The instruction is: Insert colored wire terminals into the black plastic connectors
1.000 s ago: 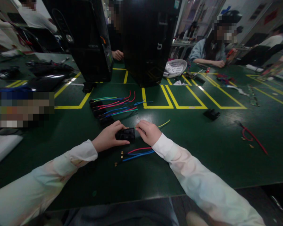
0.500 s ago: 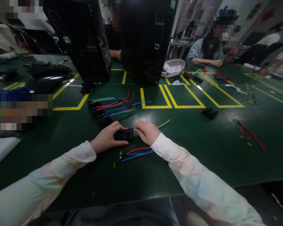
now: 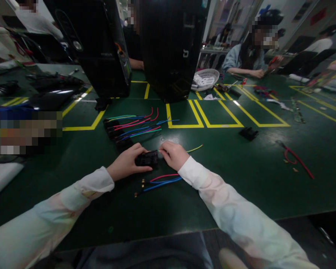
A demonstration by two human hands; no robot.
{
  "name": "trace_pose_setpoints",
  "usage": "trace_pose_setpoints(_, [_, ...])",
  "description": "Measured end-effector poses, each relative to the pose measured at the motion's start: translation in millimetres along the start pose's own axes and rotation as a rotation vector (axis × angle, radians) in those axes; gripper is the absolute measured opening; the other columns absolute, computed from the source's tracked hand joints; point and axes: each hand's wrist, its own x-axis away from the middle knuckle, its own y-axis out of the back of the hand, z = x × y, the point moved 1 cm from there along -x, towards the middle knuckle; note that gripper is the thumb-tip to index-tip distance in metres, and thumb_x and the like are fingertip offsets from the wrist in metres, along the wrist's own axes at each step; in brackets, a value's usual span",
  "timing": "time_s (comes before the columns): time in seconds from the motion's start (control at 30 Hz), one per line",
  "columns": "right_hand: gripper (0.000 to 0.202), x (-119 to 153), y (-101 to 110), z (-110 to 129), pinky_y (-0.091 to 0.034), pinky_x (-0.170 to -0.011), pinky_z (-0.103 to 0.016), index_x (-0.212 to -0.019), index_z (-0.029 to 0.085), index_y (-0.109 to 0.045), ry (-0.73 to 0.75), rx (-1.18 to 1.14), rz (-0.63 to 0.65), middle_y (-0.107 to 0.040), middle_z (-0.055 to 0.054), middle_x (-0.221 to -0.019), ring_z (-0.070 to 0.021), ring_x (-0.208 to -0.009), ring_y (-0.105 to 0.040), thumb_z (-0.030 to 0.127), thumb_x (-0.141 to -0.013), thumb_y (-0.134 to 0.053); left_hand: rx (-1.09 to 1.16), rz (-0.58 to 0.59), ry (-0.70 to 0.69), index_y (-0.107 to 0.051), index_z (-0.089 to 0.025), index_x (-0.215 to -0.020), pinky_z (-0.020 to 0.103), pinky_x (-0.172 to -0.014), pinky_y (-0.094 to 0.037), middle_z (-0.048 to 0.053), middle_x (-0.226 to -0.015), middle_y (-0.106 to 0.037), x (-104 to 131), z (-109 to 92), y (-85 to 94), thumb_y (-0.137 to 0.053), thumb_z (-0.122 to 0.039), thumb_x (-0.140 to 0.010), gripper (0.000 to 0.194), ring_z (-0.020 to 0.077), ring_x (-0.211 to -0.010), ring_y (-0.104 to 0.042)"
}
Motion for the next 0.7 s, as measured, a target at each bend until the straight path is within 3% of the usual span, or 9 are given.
trace_pose_setpoints(0.13, [0.011, 1.0, -0.3, 0.1, -0.038, -0.059, -0.023, -0.073, 0.018, -0.050, 0.047, -0.054, 0.087, -0.052, -0.001, -0.067, -0.0130, -0.063, -0.050, 0.014, -0.082, -0.046, -0.002, -0.003, -0.017, -0.057, -0.020, -0.100, 0.031, -0.071, -0.045, 0.003, -0.090, -0.048, 0.1, 1.2, -0.8, -0.063, -0.057, -0.066, 0.050, 0.0195, -0.082, -0.053])
trace_pose_setpoints(0.3, [0.011, 0.7, -1.2, -1.4, -0.039, -0.061, -0.024, -0.074, 0.018, -0.051, -0.005, -0.014, -0.018, -0.053, -0.002, -0.068, -0.0136, -0.065, -0.051, 0.014, -0.083, -0.045, -0.023, -0.004, -0.011, -0.057, -0.018, -0.097, 0.031, -0.070, -0.045, 0.003, -0.090, -0.048, 0.1, 0.7, -1.7, -0.062, -0.058, -0.066, 0.051, 0.0195, -0.081, -0.053])
trace_pose_setpoints(0.47, [0.011, 0.2, -1.0, 0.4, -0.039, -0.059, -0.023, -0.073, 0.018, -0.050, 0.079, -0.070, 0.052, -0.052, -0.001, -0.067, -0.0125, -0.063, -0.050, 0.016, -0.083, -0.046, 0.005, -0.004, -0.024, -0.057, -0.019, -0.099, 0.031, -0.072, -0.045, 0.003, -0.091, -0.048, 0.1, 1.2, -2.2, -0.063, -0.056, -0.066, 0.050, 0.0194, -0.082, -0.053])
trace_pose_setpoints(0.7, [0.013, -1.9, -0.5, 0.5, -0.039, -0.060, -0.023, -0.073, 0.018, -0.051, 0.021, -0.018, -0.021, -0.052, -0.001, -0.067, -0.0127, -0.064, -0.050, 0.017, -0.085, -0.045, -0.006, -0.008, -0.014, -0.057, -0.019, -0.096, 0.032, -0.071, -0.045, 0.003, -0.090, -0.048, -0.2, -0.1, -1.6, -0.064, -0.057, -0.065, 0.050, 0.0198, -0.081, -0.053])
